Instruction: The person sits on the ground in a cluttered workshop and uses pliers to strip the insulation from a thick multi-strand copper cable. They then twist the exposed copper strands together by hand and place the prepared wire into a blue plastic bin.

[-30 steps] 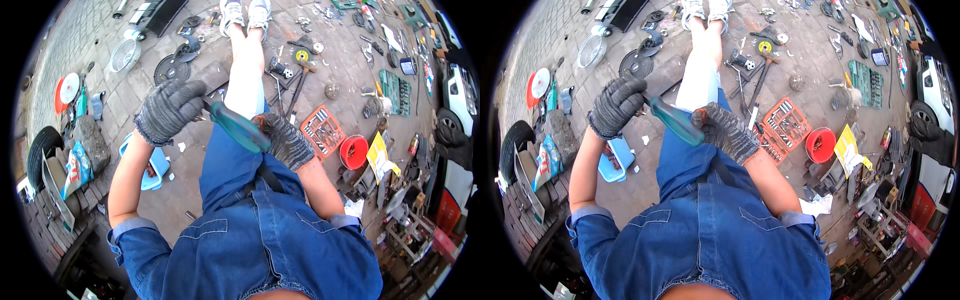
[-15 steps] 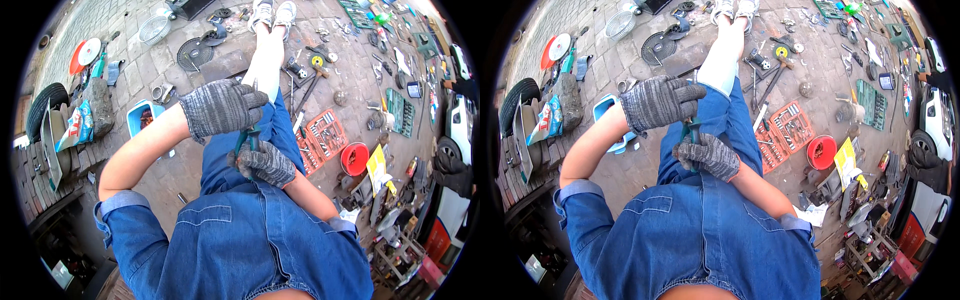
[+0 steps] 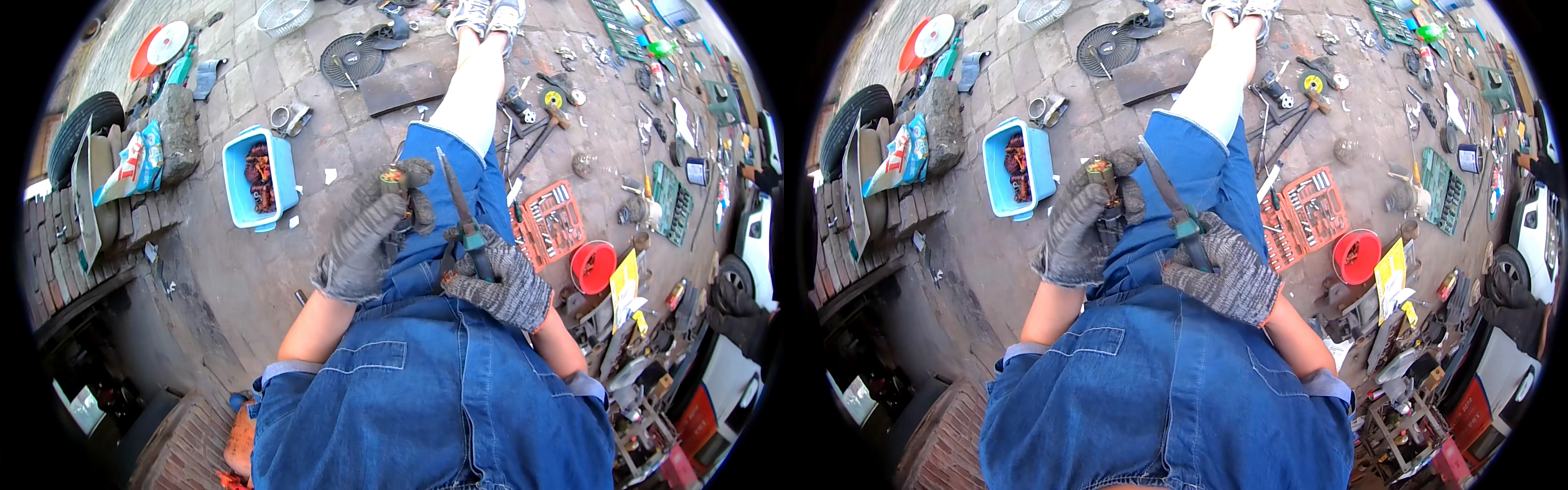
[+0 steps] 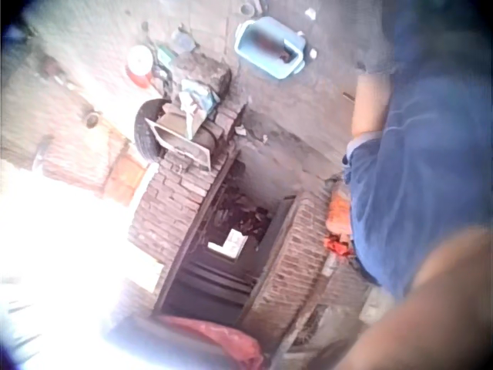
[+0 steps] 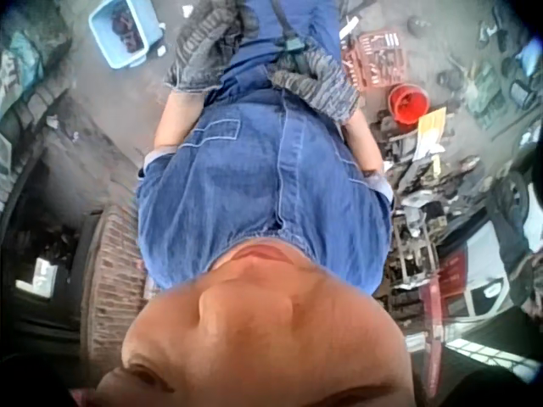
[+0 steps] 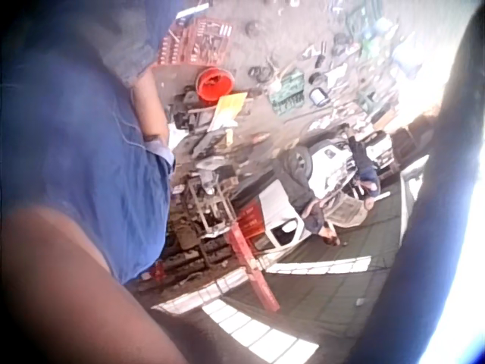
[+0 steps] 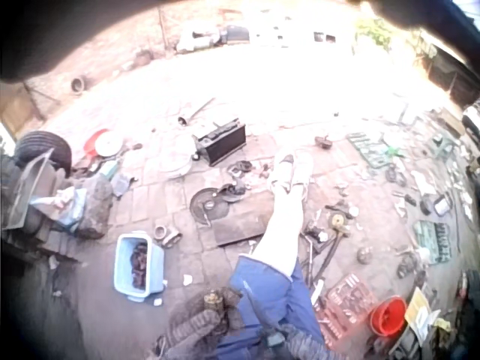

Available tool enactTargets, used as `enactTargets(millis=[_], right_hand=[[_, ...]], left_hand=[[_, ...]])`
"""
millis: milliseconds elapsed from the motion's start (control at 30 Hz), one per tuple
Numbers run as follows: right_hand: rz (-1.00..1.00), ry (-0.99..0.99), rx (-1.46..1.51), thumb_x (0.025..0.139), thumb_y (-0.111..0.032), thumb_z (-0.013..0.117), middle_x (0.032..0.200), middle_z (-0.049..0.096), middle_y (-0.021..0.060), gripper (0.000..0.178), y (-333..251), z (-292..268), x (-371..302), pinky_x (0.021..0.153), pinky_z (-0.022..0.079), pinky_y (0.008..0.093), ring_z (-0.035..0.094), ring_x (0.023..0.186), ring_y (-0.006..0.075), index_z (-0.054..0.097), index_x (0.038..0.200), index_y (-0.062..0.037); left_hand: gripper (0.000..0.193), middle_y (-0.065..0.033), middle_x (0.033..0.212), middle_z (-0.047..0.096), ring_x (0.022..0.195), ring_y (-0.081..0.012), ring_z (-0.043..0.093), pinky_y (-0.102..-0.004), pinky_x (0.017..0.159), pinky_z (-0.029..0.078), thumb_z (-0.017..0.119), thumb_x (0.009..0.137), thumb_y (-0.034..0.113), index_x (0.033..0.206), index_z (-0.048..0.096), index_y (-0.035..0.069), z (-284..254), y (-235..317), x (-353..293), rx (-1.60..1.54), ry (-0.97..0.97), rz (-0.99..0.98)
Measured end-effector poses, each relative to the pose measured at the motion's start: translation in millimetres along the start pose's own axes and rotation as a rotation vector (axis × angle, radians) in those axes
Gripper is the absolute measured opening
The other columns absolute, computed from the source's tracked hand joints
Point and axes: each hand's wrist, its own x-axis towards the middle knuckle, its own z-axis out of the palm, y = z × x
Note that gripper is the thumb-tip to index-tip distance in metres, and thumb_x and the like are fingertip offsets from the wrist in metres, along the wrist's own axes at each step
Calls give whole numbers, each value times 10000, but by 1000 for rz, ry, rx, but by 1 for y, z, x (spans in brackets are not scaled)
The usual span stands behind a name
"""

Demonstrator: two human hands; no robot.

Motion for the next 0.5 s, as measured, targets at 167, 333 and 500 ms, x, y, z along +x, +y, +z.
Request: enactTargets(millis=[167, 333, 500], right_hand=[[-206, -23, -290, 714, -223, 660, 988, 550, 186, 221, -9, 4, 5, 844, 412, 394, 513, 943, 325, 633, 808, -25], [-174, -14, -286, 712, -224, 659, 991, 550, 188, 227, -15, 12, 10, 848, 408, 392, 511, 945, 330, 627, 811, -22], [-186, -2, -414, 711, -233, 656, 956, 563, 187, 251, -13, 21, 15, 849, 409, 399, 515, 954, 333, 619, 838, -19]], left_hand=[[384, -73, 889, 558, 790, -132, 533, -256, 697, 448, 573, 849, 171, 1165, 481, -27, 8, 4, -13, 515, 241, 245], [356, -66, 953, 557, 806, -124, 541, -267, 727, 458, 581, 844, 130, 1159, 495, -13, -4, 9, -12, 744, 292, 271], [347, -77, 1011, 568, 880, -138, 560, -275, 791, 459, 600, 826, 117, 1142, 514, 2, -11, 9, -11, 903, 351, 357]])
